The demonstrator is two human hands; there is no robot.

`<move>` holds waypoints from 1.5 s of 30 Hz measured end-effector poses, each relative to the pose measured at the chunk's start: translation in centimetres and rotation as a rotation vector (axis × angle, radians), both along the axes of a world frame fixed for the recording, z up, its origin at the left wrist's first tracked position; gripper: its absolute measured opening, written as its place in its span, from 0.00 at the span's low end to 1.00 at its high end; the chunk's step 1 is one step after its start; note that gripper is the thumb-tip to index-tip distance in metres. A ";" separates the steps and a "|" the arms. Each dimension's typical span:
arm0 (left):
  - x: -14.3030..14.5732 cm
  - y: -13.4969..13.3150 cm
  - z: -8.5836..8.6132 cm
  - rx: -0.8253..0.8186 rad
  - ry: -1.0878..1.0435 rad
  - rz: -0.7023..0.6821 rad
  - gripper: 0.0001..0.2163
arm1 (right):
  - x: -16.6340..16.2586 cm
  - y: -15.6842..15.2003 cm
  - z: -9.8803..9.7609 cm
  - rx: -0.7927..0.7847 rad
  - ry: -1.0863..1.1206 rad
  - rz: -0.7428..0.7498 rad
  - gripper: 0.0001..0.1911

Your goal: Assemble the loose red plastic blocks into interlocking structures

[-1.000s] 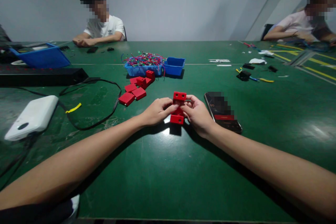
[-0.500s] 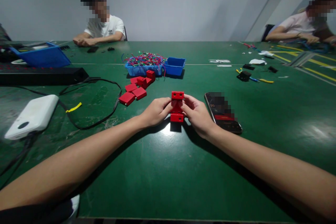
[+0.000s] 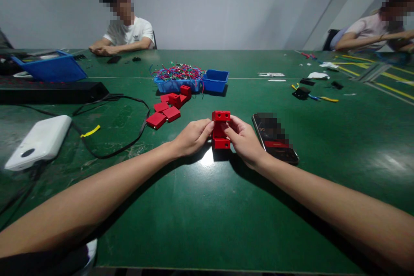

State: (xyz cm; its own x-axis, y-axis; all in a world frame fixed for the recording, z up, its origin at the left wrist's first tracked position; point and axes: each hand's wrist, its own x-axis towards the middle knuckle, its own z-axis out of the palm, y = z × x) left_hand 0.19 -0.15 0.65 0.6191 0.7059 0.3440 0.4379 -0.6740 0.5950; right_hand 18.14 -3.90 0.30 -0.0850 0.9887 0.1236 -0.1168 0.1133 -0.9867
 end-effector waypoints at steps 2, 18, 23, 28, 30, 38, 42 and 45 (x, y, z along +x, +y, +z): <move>0.0 0.0 0.0 -0.003 -0.016 0.000 0.19 | 0.0 0.0 -0.1 0.000 0.013 0.014 0.22; 0.0 0.1 0.0 0.003 0.026 0.009 0.19 | -0.2 -0.1 0.2 -0.065 0.097 -0.003 0.22; 0.0 0.1 0.0 -0.025 0.011 -0.004 0.20 | -0.1 0.0 0.1 -0.069 0.102 -0.007 0.23; 0.0 0.1 0.1 0.009 -0.016 -0.023 0.18 | -0.1 -0.2 0.3 -0.063 0.091 0.001 0.22; 0.0 0.1 0.0 0.030 -0.026 -0.021 0.17 | -0.2 -0.2 0.3 -0.047 0.075 -0.002 0.21; 0.2 0.1 0.0 -0.008 -0.065 -0.012 0.16 | -0.1 -0.2 0.3 -0.045 0.059 0.028 0.22; 0.2 0.0 -0.1 -0.017 -0.069 -0.009 0.16 | -0.1 -0.2 0.3 -0.038 0.043 0.030 0.22; 0.2 0.0 -0.1 -0.017 -0.061 -0.004 0.16 | -0.1 -0.2 0.2 -0.044 0.036 0.018 0.24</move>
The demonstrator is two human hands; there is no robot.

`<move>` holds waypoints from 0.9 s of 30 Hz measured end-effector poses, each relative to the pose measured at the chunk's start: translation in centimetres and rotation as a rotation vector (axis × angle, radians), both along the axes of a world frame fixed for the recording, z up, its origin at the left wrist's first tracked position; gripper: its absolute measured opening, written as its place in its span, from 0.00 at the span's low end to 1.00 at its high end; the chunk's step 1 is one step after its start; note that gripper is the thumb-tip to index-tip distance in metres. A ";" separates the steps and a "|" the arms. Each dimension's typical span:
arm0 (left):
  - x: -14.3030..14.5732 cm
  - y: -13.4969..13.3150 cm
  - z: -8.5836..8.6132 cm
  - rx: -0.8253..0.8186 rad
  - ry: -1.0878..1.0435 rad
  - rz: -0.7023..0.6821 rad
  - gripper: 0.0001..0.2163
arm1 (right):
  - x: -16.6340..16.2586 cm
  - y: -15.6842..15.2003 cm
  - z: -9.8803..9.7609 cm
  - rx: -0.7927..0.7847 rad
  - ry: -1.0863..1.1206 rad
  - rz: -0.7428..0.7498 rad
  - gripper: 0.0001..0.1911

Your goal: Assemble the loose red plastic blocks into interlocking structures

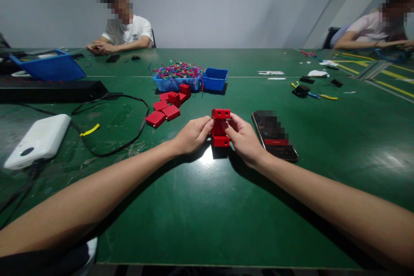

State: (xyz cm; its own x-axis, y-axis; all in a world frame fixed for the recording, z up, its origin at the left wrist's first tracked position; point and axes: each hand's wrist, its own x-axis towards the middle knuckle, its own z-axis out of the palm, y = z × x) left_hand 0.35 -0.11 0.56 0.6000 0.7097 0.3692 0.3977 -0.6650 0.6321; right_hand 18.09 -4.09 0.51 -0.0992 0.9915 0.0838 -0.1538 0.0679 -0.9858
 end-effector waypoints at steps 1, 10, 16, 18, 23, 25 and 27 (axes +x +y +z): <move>0.0 0.0 0.0 0.001 0.003 0.003 0.17 | 0.0 0.0 0.0 0.001 -0.001 -0.004 0.24; -0.1 -0.2 0.0 0.084 0.057 0.020 0.17 | -0.1 -0.1 0.2 0.021 -0.002 0.009 0.19; -0.2 -0.3 0.0 0.135 0.071 0.020 0.17 | -0.3 -0.2 0.5 0.047 0.007 0.022 0.15; -0.2 -0.3 0.0 0.144 0.069 0.020 0.16 | -0.3 -0.2 0.5 0.051 0.004 0.022 0.15; -0.1 -0.1 -0.1 0.144 0.099 0.032 0.17 | -0.2 0.0 0.2 0.050 -0.017 0.018 0.18; -0.1 -0.1 -0.2 0.122 0.124 0.042 0.18 | -0.1 0.1 -0.1 0.046 -0.039 0.003 0.20; -0.1 0.0 -0.1 0.088 0.134 0.043 0.19 | -0.1 0.2 -0.3 0.048 -0.049 -0.007 0.21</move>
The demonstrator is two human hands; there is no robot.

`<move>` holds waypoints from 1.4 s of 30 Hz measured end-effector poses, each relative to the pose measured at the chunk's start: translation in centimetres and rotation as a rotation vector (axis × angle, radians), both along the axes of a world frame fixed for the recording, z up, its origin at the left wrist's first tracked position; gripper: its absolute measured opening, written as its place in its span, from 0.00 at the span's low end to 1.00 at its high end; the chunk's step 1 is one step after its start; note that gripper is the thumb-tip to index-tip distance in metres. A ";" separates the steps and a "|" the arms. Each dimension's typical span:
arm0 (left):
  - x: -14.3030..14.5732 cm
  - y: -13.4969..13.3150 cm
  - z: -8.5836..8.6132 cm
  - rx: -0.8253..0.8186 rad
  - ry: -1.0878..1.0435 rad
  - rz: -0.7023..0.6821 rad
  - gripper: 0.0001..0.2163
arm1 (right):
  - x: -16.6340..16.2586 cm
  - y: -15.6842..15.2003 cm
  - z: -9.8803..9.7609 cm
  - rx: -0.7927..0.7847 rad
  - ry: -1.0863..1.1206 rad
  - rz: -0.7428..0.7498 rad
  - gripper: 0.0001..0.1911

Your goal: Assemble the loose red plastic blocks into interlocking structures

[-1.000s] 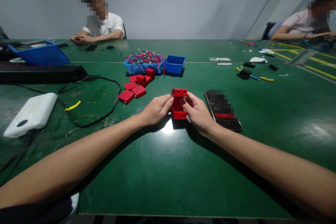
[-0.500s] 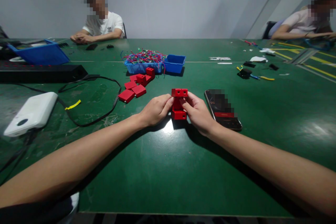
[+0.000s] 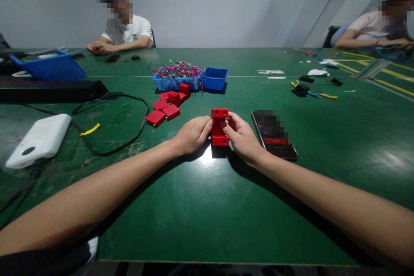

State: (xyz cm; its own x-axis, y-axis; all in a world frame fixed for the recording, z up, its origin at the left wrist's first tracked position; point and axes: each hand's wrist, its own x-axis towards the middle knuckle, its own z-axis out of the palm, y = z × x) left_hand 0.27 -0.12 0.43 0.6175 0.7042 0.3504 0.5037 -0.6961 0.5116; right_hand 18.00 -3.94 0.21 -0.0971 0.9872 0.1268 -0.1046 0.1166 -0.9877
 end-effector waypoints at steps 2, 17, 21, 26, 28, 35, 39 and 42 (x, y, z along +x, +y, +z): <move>0.0 0.0 0.1 -0.036 -0.008 -0.013 0.20 | 0.0 0.1 -0.1 0.006 0.000 -0.002 0.21; 0.0 -0.1 0.3 -0.047 -0.037 -0.020 0.18 | -0.1 -0.1 -0.3 0.059 -0.081 -0.027 0.18; 0.0 -0.1 0.3 -0.094 -0.049 -0.019 0.19 | 0.0 0.0 -0.5 0.064 -0.112 -0.041 0.19; -0.1 0.0 0.3 -0.132 -0.074 -0.030 0.21 | 0.0 0.0 -0.4 0.045 -0.077 -0.037 0.21; -0.1 0.0 0.3 -0.141 -0.075 -0.032 0.21 | -0.1 -0.1 -0.3 0.038 -0.048 -0.029 0.20; 0.1 -0.4 1.0 -0.137 -0.037 0.031 0.25 | -0.5 -0.2 0.0 -0.031 0.097 -0.130 0.20; 0.1 -0.5 1.0 -0.145 0.000 0.051 0.27 | -0.6 -0.3 0.2 -0.058 0.158 -0.219 0.23; 0.2 -0.4 0.7 -0.104 -0.013 0.025 0.29 | -0.6 -0.3 0.4 -0.025 0.167 -0.249 0.23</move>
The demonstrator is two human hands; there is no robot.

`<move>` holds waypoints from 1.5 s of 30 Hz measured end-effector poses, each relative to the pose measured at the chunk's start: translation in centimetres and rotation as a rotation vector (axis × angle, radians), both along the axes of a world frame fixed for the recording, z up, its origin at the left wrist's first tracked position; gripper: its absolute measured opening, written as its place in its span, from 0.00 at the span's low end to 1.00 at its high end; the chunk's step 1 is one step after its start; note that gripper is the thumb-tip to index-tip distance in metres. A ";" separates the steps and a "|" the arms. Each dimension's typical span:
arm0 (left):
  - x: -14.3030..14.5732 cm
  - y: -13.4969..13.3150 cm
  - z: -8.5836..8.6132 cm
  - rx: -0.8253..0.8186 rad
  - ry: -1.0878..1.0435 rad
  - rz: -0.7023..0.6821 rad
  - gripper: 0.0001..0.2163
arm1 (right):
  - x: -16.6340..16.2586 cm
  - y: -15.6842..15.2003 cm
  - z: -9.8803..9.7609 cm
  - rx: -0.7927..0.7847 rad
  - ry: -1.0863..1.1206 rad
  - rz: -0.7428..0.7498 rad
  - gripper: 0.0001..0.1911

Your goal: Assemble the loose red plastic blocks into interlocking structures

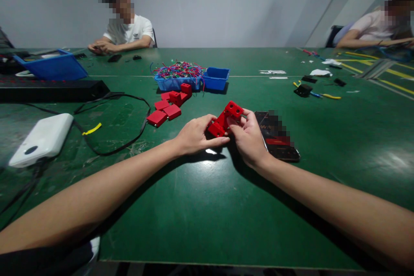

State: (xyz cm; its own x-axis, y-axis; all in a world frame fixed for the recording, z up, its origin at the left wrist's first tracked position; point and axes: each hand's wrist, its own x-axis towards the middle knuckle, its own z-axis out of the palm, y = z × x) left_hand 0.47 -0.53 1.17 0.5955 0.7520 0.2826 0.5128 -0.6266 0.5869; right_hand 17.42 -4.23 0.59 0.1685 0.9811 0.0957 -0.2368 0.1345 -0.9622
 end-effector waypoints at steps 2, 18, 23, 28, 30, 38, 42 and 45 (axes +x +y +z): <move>0.0 0.1 -0.1 -0.001 -0.026 -0.027 0.27 | 0.0 0.0 0.1 0.010 0.007 -0.007 0.23; -0.3 0.5 -0.5 0.032 -0.314 -0.013 0.19 | 0.0 -0.1 1.2 -0.060 0.089 0.074 0.26; -0.2 0.5 -0.6 0.058 -0.378 -0.001 0.20 | -0.1 -0.4 1.2 -0.048 0.012 0.119 0.29; -0.3 1.7 -1.1 -0.117 -0.559 0.175 0.25 | -0.3 -0.5 0.9 -0.017 -0.072 0.140 0.25; -0.4 1.9 -1.3 -0.129 -0.565 0.204 0.24 | -0.3 -0.5 0.7 -0.016 -0.100 0.155 0.25; -0.4 1.2 -1.2 0.152 -0.366 0.215 0.20 | -0.2 -0.2 0.1 0.002 -0.145 0.131 0.30; -0.5 0.9 -1.0 0.386 -0.308 0.138 0.18 | 0.0 0.0 -0.1 -0.030 -0.183 0.086 0.33; -0.6 0.6 -1.0 0.546 -0.302 0.055 0.17 | 0.1 0.0 -0.1 -0.007 -0.268 0.058 0.30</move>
State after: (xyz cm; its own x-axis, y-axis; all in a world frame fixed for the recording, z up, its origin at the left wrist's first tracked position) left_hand -0.09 0.07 0.21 0.3939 0.4785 0.7848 0.4141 -0.8546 0.3133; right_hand 17.52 -4.24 0.49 0.0815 0.9891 0.1226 0.0193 0.1214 -0.9924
